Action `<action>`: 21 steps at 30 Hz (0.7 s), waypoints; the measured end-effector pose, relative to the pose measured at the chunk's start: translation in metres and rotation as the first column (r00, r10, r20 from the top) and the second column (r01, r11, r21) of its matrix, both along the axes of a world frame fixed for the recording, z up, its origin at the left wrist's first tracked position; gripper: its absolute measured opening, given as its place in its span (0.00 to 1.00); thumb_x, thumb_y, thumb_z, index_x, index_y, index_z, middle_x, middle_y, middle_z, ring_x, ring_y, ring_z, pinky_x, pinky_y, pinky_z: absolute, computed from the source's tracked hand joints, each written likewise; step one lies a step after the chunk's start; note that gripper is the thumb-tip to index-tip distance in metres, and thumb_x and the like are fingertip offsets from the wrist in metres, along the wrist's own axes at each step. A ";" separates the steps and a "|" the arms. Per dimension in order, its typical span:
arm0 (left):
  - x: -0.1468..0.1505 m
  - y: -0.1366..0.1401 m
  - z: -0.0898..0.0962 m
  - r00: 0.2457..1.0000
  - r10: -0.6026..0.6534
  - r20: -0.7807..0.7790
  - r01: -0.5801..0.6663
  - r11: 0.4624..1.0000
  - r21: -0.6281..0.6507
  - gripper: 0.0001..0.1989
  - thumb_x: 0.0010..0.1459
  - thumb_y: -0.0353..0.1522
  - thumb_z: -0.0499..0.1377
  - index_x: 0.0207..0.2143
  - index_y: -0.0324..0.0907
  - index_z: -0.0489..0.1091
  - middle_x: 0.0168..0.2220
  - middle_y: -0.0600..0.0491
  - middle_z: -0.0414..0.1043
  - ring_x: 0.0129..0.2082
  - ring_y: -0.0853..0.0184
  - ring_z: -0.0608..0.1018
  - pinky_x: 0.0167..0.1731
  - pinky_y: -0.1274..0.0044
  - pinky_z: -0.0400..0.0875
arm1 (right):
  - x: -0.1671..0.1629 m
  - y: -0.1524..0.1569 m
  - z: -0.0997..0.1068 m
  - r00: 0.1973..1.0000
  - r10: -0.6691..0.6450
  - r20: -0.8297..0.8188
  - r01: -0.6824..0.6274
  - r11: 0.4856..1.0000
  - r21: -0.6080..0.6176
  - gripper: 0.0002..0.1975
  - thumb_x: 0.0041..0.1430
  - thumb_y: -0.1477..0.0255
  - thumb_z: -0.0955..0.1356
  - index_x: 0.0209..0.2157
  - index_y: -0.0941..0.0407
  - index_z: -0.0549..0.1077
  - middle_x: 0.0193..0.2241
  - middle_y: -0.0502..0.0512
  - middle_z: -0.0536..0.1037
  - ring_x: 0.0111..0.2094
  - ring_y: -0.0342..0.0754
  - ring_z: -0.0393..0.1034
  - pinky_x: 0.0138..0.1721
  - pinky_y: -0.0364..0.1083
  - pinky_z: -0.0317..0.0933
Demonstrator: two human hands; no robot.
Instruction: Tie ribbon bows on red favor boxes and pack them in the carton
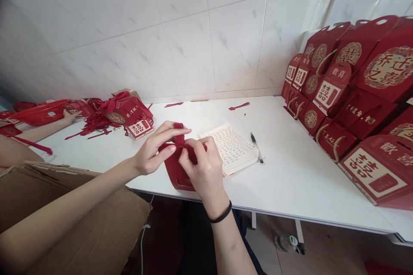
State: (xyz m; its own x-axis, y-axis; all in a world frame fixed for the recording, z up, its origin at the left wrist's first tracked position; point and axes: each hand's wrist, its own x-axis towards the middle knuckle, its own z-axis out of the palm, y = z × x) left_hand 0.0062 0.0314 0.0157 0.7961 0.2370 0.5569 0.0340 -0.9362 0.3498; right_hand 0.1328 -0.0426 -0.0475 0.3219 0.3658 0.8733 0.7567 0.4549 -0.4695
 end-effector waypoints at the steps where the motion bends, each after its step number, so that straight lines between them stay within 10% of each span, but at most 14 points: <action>1: 0.000 0.000 0.000 1.000 -0.003 -0.009 0.003 1.000 -0.004 0.22 0.56 0.25 0.49 0.53 0.43 0.62 0.44 0.46 0.62 0.43 0.63 0.68 0.40 0.71 0.68 | 0.001 0.000 0.000 1.000 0.008 -0.007 -0.008 1.000 -0.002 0.05 0.59 0.76 0.63 0.36 0.55 0.70 0.29 0.52 0.63 0.28 0.44 0.63 0.30 0.43 0.62; 21: 0.002 -0.003 -0.002 0.998 0.062 -0.021 -0.064 0.994 -0.084 0.17 0.56 0.26 0.50 0.49 0.40 0.63 0.36 0.51 0.68 0.30 0.71 0.70 0.32 0.78 0.70 | 0.010 -0.007 0.009 0.927 0.309 -0.213 -0.340 0.932 -0.124 0.05 0.57 0.78 0.63 0.33 0.55 0.70 0.31 0.49 0.69 0.34 0.44 0.64 0.38 0.43 0.59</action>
State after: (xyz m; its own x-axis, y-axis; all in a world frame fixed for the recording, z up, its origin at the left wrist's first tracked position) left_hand 0.0081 0.0288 0.0134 0.7881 0.3326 0.5180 0.0989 -0.8990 0.4267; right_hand 0.1428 -0.0495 -0.0382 0.3140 0.6042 0.7324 0.4718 0.5701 -0.6726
